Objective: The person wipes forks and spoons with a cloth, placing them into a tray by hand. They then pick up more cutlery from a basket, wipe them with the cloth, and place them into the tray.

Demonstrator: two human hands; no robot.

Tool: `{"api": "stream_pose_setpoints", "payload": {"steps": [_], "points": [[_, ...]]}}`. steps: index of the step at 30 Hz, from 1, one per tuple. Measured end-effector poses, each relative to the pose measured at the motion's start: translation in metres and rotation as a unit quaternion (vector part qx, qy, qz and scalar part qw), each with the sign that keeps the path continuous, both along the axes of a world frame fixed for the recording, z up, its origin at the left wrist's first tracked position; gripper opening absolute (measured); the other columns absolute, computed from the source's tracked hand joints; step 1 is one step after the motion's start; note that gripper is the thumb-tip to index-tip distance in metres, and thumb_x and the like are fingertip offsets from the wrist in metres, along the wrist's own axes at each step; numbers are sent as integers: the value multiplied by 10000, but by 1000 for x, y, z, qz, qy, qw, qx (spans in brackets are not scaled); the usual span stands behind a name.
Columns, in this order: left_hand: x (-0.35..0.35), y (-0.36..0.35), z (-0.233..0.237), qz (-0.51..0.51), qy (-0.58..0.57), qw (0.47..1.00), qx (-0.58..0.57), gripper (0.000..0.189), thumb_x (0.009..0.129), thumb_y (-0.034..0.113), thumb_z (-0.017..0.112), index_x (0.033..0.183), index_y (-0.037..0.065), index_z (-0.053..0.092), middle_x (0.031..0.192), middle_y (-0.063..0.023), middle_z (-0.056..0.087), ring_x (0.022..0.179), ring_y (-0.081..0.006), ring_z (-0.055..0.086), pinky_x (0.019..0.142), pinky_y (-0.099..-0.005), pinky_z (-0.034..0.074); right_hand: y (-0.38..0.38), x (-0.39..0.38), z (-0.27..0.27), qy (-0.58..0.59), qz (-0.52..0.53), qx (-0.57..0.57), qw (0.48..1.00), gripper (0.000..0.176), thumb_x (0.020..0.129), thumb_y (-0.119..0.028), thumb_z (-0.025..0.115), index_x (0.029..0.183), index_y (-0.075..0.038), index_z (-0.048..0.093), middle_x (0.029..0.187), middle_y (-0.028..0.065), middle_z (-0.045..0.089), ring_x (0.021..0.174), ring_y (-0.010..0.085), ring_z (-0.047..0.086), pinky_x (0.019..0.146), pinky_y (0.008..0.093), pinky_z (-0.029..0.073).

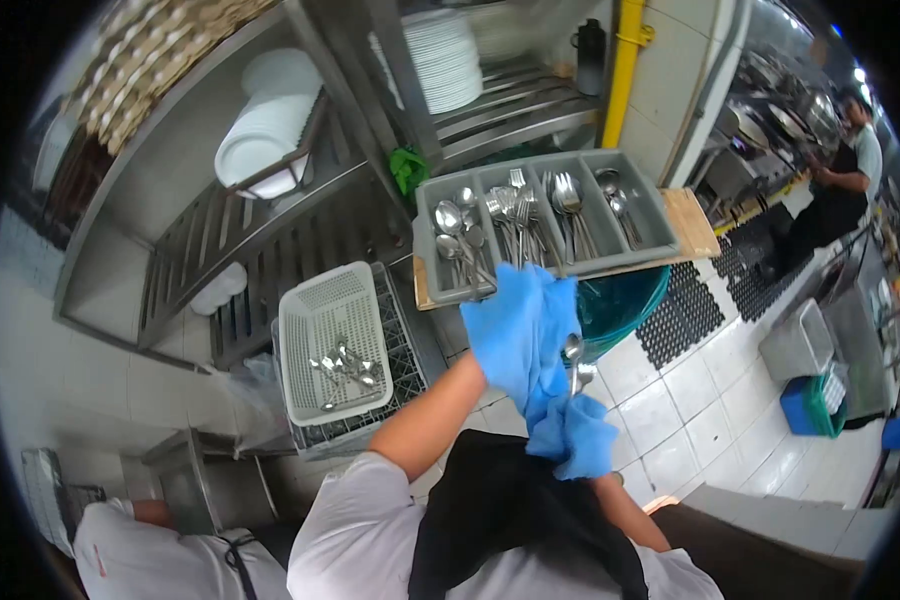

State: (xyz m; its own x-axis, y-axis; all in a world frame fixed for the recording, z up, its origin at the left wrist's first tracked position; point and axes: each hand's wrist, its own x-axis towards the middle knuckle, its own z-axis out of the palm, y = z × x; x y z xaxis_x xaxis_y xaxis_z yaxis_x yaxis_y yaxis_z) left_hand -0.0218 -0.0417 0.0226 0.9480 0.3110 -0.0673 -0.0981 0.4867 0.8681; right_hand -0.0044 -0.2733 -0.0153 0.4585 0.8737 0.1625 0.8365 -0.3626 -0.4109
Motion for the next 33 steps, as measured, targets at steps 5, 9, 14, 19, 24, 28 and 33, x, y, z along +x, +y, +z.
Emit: {"api": "stream_pose_setpoints", "payload": {"steps": [5, 9, 14, 19, 24, 28, 33], "points": [[2, -58, -5, 58, -84, 884, 456, 185, 937, 221, 473, 862, 53, 500, 849, -154, 544, 810, -251, 569, 753, -354, 482, 22, 14, 26, 72, 2, 102, 992, 471, 598, -144, 721, 1050, -80, 604, 977, 105, 625, 947, 267, 595, 709, 356, 501], [13, -78, 53, 43, 298, 705, 642, 134, 866, 151, 485, 798, 40, 521, 748, -177, 510, 756, -298, 543, 713, -393, 470, 58, 15, 8, 382, -56, 354, 852, 307, 675, -44, 690, 972, -66, 613, 952, 71, 623, 872, 218, 609, 670, 316, 493], [11, -62, -4, 232, 136, 580, 769, 120, 808, 129, 539, 813, 10, 553, 750, -168, 540, 728, -311, 561, 650, -402, 470, 48, 12, 13, 374, -166, 244, 879, 152, 797, 62, 591, 913, -38, 593, 938, 26, 612, 760, 138, 603, 619, 260, 471], [5, -39, 1, 208, 36, 819, 534, 109, 786, 119, 570, 736, 25, 550, 717, -142, 559, 672, -302, 585, 639, -399, 465, 54, 0, 17, 742, -169, 282, 584, 143, 801, 80, 548, 867, -44, 574, 862, 31, 605, 732, 120, 593, 599, 259, 463], [-1, -12, -6, 255, 36, 635, 729, 115, 829, 143, 550, 853, 50, 612, 774, -115, 593, 667, -271, 647, 552, -411, 491, 39, -2, 9, 409, -151, 262, 861, 194, 795, 89, 556, 888, -81, 569, 778, -16, 563, 667, 123, 558, 563, 238, 435], [12, -21, -1, 248, 166, 712, 636, 215, 851, 136, 516, 1034, 46, 584, 839, -129, 596, 591, -254, 639, 517, -376, 512, 34, 17, 38, -6, 40, 307, 951, 133, 846, 13, 583, 877, -83, 496, 724, 1, 540, 614, 79, 566, 474, 243, 445], [7, -49, 20, 283, 207, 635, 688, 189, 903, 174, 520, 1031, 53, 584, 802, -143, 622, 554, -232, 628, 504, -372, 528, 47, 0, 26, 603, -109, 308, 728, 112, 849, 8, 567, 912, -75, 525, 721, 4, 540, 582, 106, 559, 458, 259, 438]]}}
